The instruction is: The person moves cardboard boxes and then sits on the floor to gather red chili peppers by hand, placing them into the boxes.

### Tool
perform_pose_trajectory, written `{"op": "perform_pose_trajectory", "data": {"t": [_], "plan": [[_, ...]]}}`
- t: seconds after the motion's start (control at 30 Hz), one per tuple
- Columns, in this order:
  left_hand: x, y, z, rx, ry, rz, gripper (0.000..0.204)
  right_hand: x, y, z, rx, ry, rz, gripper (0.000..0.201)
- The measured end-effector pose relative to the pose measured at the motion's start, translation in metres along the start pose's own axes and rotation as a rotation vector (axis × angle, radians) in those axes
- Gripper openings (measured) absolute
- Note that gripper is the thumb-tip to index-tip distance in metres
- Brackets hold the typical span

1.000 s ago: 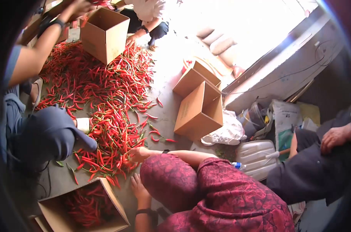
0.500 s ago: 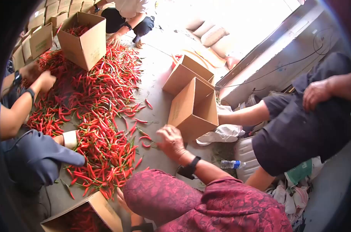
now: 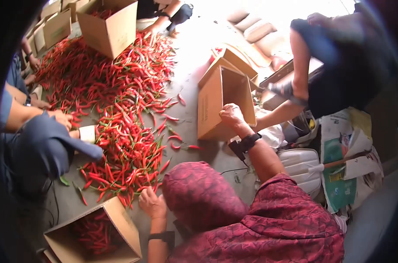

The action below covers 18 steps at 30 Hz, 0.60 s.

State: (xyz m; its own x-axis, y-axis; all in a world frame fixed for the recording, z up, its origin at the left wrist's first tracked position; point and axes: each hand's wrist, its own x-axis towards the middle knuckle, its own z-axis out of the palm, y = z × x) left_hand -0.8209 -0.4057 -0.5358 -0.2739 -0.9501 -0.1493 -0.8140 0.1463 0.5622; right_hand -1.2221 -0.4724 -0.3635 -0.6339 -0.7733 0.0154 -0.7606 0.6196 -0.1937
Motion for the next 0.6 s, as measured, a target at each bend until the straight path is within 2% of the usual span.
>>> {"op": "perform_pose_trajectory", "data": {"t": [0.03,0.17,0.2,0.3,0.4,0.47,0.5,0.6], "plan": [[-0.005,-0.002,-0.001,0.008,-0.011,0.007,0.062,0.001,-0.006,0.007,-0.074,0.062,-0.074,0.016],[-0.020,-0.013,0.005,0.019,-0.046,0.051,0.061,0.021,-0.019,-0.001,-0.192,-0.135,-0.211,0.020],[-0.022,-0.017,0.005,0.021,-0.047,0.051,0.061,0.016,-0.030,-0.011,-0.176,-0.062,-0.096,0.022],[-0.021,-0.015,-0.003,0.009,0.049,0.052,0.060,0.006,-0.032,-0.028,-0.331,-0.032,-0.051,0.024],[-0.014,-0.014,0.004,-0.008,0.076,0.014,0.061,-0.023,-0.028,-0.044,-0.364,0.138,-0.027,0.024],[-0.011,-0.006,0.003,0.022,0.049,0.044,0.062,-0.025,-0.002,-0.047,-0.334,0.229,-0.070,0.023],[-0.009,-0.001,0.004,0.034,0.031,0.064,0.063,-0.029,0.003,-0.049,-0.332,0.222,-0.045,0.021],[-0.011,0.014,0.008,0.026,-0.004,0.198,0.064,-0.054,0.009,-0.028,-0.303,0.067,-0.135,0.018]]}}
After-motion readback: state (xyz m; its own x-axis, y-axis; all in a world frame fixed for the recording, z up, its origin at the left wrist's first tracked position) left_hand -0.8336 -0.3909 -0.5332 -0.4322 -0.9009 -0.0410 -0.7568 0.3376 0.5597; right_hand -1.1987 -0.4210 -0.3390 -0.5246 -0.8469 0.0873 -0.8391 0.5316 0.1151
